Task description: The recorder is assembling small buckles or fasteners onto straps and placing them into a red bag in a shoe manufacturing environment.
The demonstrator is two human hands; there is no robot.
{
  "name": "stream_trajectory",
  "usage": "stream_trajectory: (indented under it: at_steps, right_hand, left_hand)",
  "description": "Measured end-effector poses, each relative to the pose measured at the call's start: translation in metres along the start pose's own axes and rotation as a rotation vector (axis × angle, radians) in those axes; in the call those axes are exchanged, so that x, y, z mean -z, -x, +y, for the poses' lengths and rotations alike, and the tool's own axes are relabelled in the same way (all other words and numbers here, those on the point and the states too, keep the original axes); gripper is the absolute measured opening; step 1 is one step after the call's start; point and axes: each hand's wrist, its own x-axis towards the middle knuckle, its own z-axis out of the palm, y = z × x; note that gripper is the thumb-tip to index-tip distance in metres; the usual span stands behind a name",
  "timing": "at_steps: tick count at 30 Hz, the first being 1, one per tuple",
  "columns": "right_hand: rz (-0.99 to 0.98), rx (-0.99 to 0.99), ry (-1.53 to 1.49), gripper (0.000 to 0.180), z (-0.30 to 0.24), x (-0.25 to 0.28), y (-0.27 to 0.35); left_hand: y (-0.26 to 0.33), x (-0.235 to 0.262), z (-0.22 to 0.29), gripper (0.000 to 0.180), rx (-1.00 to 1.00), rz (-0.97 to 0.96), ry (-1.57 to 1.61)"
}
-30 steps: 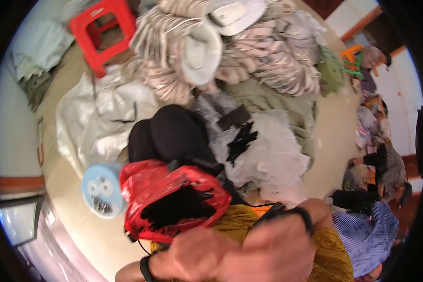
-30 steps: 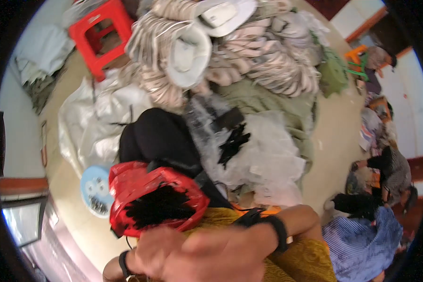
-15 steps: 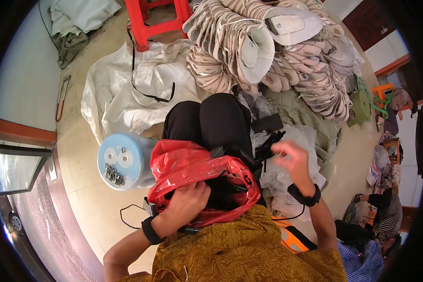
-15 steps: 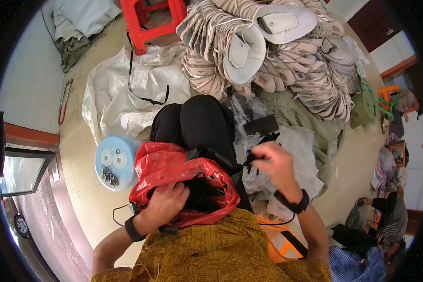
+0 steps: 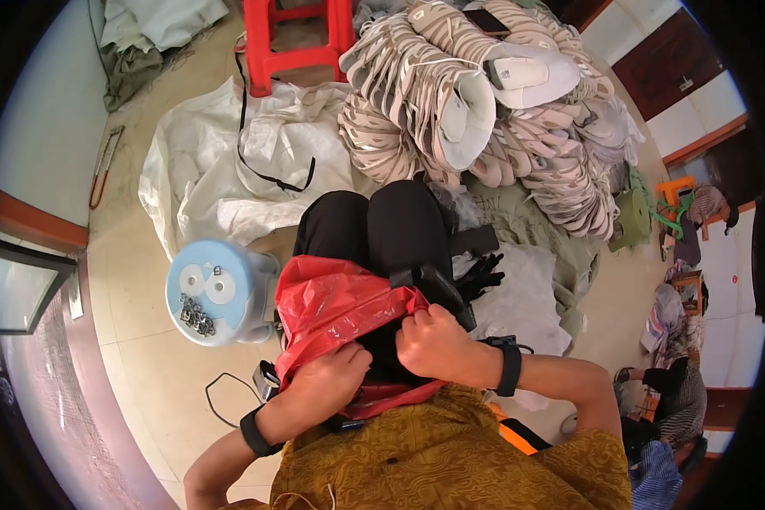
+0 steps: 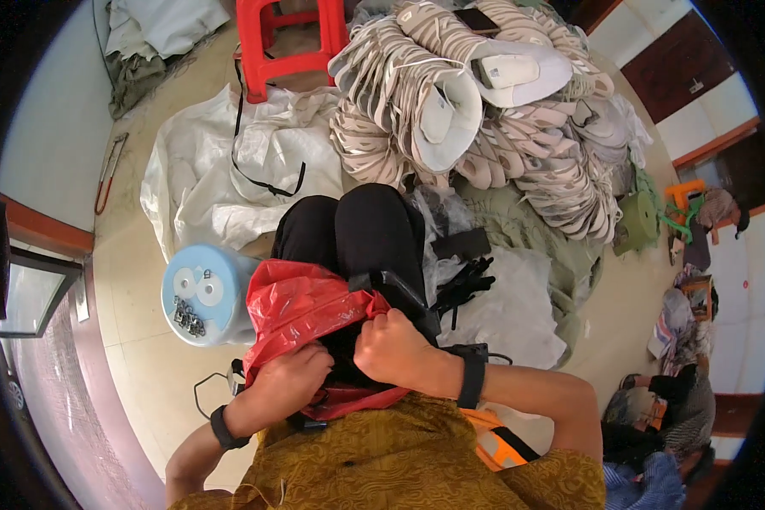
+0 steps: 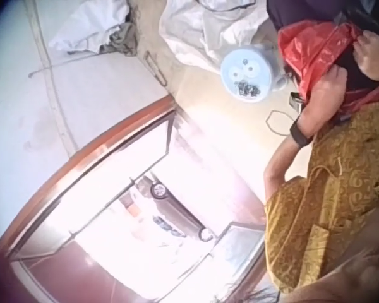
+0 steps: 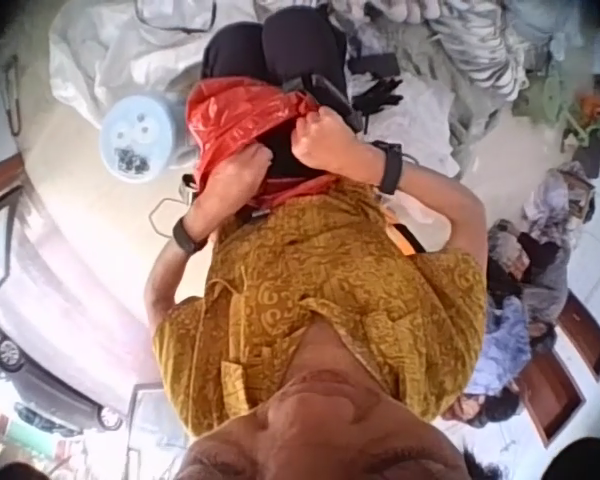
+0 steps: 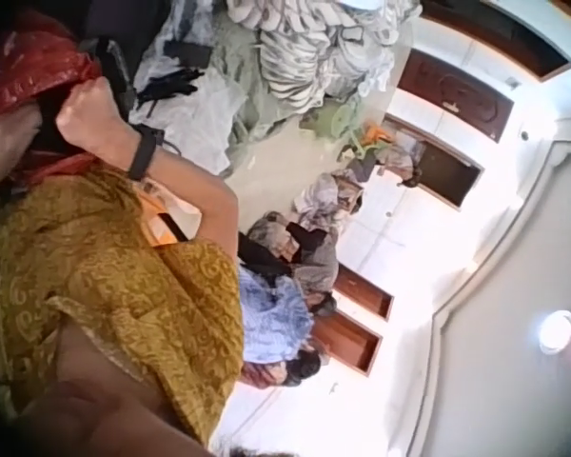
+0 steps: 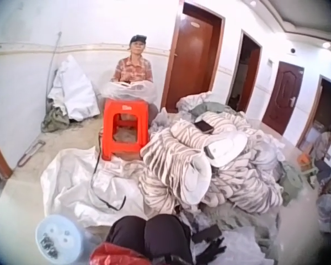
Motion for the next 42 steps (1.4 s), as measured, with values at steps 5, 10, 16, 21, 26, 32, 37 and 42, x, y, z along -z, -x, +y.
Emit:
stream_trajectory:
  at_steps: [5, 10, 16, 21, 26, 32, 37, 42]
  right_hand:
    - [0.076, -0.155, -0.458, 0.010, 0.020, 0.028, 0.016]
    - [0.039, -0.334, -1.004, 0.011, 0.031, 0.044, 0.014]
    - [-0.099, -0.335, -1.040, 0.011, 0.028, 0.047, 0.009]
    - [-0.011, -0.386, -1.169, 0.018, 0.028, 0.067, -0.005]
    - [0.031, -0.612, -1.388, 0.024, 0.023, 0.066, -0.009]
    - [0.501, -0.126, -0.362, 0.025, 0.031, 0.060, -0.008]
    - [0.510, -0.104, -0.260, 0.033, 0.029, 0.061, -0.004]
    - [0.449, -0.091, -0.052, 0.035, 0.026, 0.068, -0.006]
  left_hand:
    - [-0.005, 0.021, 0.008, 0.032, 0.268, 0.371, 0.436]
    - [-0.018, 0.031, 0.015, 0.043, 0.333, 0.245, 1.225]
    - [-0.028, 0.045, 0.014, 0.022, 0.393, 0.187, 1.578]
    - [-0.034, 0.047, 0.018, 0.015, 0.516, 0.360, 1.818]
    - [-0.035, 0.047, 0.021, 0.014, 0.449, 0.532, 1.718]
    - [-0.029, 0.050, 0.023, 0.017, 0.400, 0.400, 1.727]
    - [-0.033, 0.050, 0.024, 0.019, 0.307, 0.348, 1.782]
    - [-0.034, 0.047, 0.028, 0.024, 0.269, 0.396, 1.399]
